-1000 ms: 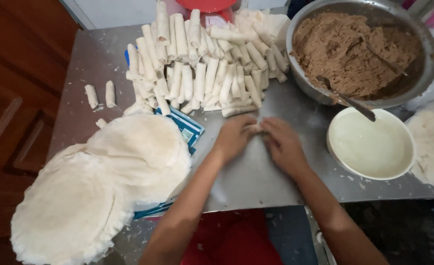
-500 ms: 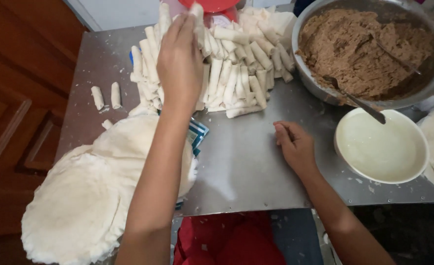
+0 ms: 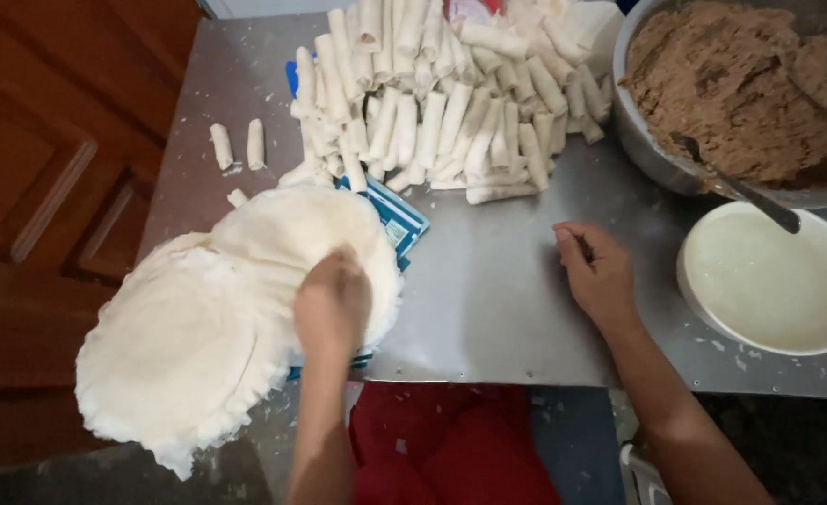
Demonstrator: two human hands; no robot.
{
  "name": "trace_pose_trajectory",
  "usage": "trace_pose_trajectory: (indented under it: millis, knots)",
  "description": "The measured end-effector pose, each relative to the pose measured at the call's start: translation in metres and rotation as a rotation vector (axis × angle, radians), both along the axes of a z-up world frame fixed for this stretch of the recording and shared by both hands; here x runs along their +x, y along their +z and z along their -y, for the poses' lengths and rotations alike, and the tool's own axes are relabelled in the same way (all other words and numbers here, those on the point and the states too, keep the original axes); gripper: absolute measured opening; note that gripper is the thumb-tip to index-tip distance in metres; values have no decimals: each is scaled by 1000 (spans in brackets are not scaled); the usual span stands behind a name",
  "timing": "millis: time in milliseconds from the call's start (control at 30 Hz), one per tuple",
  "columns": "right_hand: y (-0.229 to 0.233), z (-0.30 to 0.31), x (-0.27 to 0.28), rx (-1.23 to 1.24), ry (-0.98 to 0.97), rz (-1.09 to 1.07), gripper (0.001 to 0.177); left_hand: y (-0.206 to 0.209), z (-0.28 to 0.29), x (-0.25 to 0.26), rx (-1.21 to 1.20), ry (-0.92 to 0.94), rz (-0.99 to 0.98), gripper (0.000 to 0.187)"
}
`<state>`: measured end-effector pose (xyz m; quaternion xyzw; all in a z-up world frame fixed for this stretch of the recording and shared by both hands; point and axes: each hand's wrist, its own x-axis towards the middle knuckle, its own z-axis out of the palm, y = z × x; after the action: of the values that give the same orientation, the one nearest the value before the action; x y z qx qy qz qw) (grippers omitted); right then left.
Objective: The person peels individual sheets of dough from a stack, places them on the table, applies a portion of filling, and rolls them into cylinders, repeating the process for multiple sheets.
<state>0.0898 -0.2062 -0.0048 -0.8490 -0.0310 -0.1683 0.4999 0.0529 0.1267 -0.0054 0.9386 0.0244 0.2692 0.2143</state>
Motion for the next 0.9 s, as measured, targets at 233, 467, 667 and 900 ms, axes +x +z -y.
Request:
trace_pose_trajectory:
  millis: [233,467,667,900]
  knots:
    - [-1,-1,-8,104,-1,-21,14,84,-21,1,-606,13,215,9]
    - [24,-30,-75,700,46,-550,37,65,120,-11,-876,-516,-499,39]
    - [125,-35,-121,637,48,-879,56,21,124,-28,-870,-593,-680,41]
    - [10,-20,-121,603,27,-785,26,66,130,-69,-612,-551,-700,42]
